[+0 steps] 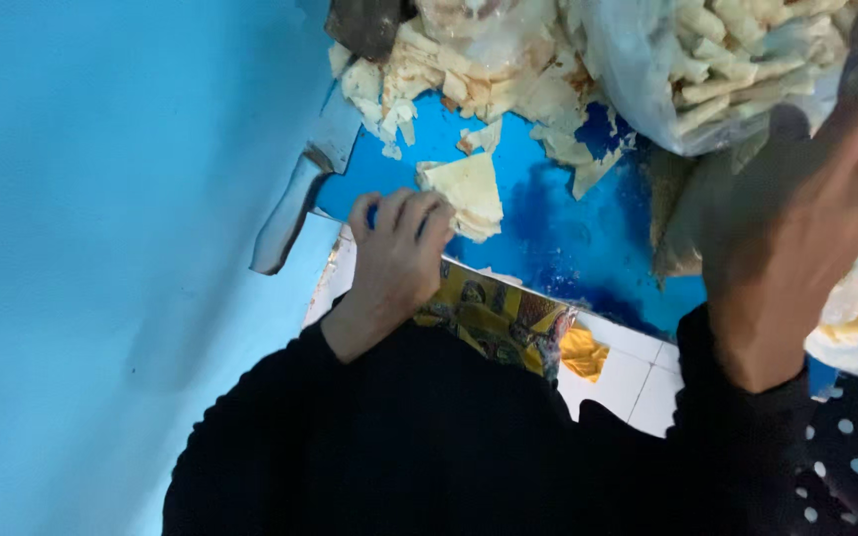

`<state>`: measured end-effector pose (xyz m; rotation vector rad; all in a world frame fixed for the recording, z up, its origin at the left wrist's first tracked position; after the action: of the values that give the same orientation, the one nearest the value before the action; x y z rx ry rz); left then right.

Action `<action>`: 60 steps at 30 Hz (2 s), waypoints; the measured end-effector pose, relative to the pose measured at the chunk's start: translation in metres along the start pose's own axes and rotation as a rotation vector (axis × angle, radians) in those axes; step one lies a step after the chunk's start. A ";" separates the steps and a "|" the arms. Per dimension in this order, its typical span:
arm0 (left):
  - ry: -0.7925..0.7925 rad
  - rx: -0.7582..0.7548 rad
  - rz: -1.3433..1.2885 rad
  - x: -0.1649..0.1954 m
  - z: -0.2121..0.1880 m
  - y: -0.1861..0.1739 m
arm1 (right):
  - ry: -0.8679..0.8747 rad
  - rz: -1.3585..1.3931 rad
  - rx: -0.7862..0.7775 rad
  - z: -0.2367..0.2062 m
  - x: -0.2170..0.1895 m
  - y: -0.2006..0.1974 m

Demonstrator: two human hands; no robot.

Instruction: The person tears flat crackers into smaller pieces by hand at a blue work table and sets the broken pieces aside. They briefly handle a black plastic bag and a round stack of crackers before resuming tearing pieces one at a time.

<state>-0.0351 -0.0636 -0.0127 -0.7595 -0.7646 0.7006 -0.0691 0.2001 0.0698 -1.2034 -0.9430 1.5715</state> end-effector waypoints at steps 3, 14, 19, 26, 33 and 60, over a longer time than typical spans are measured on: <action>0.018 0.036 0.030 0.001 -0.001 0.002 | 0.237 -0.082 -0.078 0.006 -0.019 0.020; 0.074 0.013 -0.004 -0.003 -0.007 0.005 | -0.168 0.617 -0.218 0.004 -0.079 0.088; 0.090 0.022 0.029 -0.007 -0.009 0.006 | -0.333 0.353 -0.109 0.001 -0.090 0.086; 0.126 0.006 0.022 -0.010 -0.009 0.006 | -0.240 0.527 -0.193 0.004 -0.086 0.087; 0.221 -0.016 0.058 -0.007 0.001 0.003 | -0.084 0.862 -0.261 0.015 -0.066 0.106; -0.145 -0.063 -0.840 0.035 0.058 0.019 | 0.247 1.659 -0.173 -0.024 -0.001 0.056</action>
<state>-0.0681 -0.0070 0.0127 -0.3794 -1.1370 -0.0313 -0.0571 0.1835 0.0118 -2.4932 0.3690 2.3752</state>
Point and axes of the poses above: each hand's wrist, its own z-axis towards the middle knuckle, its own y-axis out of the palm, x = y × z, the point moved 5 cm from there along z, towards the middle knuckle, and after that the axes turned 2 degrees about -y, right-handed, at the moved point
